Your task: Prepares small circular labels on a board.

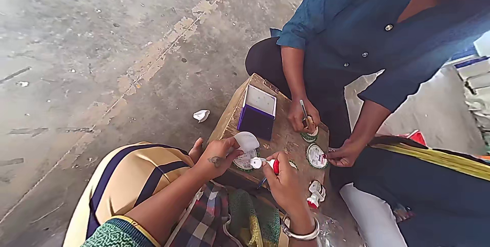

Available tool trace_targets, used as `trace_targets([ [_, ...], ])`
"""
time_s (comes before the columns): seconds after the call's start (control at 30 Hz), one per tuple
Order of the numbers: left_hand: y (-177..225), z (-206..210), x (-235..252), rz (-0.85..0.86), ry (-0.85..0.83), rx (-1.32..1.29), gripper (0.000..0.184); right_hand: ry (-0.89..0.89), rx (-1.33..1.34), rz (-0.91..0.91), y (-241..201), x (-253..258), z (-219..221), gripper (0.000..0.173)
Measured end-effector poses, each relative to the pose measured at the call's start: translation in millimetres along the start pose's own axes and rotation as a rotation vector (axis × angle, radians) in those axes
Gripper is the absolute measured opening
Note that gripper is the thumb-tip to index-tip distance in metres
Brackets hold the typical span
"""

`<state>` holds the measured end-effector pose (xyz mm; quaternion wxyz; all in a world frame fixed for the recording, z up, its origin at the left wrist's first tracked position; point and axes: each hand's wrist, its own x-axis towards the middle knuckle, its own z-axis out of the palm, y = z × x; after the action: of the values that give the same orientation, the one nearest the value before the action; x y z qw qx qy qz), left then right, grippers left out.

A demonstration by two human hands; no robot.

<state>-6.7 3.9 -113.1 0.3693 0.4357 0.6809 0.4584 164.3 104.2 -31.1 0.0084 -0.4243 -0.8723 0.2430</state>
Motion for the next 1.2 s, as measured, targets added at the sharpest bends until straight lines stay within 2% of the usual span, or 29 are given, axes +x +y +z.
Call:
trace_targets([
  [0.23,1,0,3,-0.077,0.037,-0.055,0.024,-0.005,-0.077,-0.092,-18,14,0,0.029],
  [0.4,3,-2,4,-0.097,0.027,-0.04,0.023,-0.034,-0.162,-0.051,-28,28,26,0.024],
  [0.5,7,-3,4,-0.132,-0.001,-0.043,0.025,-0.06,-0.15,-0.058,-25,24,21,0.025],
  [0.53,7,-3,3,-0.124,0.008,-0.047,0.027,-0.021,-0.108,-0.066,-22,24,17,0.026],
  [0.6,3,-1,3,-0.063,0.061,-0.036,0.036,0.118,-0.005,-0.075,-18,27,4,0.028],
  [0.67,-1,5,-1,0.011,0.1,-0.006,0.033,0.192,0.029,-0.029,-20,35,-15,0.027],
  [0.73,-2,6,-3,0.104,0.083,0.034,0.023,0.156,0.017,0.042,-24,57,-24,0.026],
  [0.83,0,4,-4,0.187,-0.003,0.123,0.031,0.029,-0.075,0.13,-32,98,-15,0.025],
  [0.9,-2,5,-7,0.267,-0.055,0.211,0.028,-0.001,-0.146,0.138,-35,112,-2,0.023],
  [0.97,-10,8,-9,0.392,-0.072,0.285,0.023,-0.01,-0.164,0.133,-34,113,1,0.022],
  [1.03,-14,10,-8,0.471,-0.094,0.348,0.029,0.001,-0.139,0.143,-31,108,-3,0.024],
  [1.13,-18,13,-5,0.507,-0.047,0.342,0.016,0.123,-0.018,0.16,-27,93,-19,0.029],
  [1.2,-19,14,-7,0.485,-0.015,0.315,0.017,0.193,0.063,0.167,-24,76,-27,0.026],
])
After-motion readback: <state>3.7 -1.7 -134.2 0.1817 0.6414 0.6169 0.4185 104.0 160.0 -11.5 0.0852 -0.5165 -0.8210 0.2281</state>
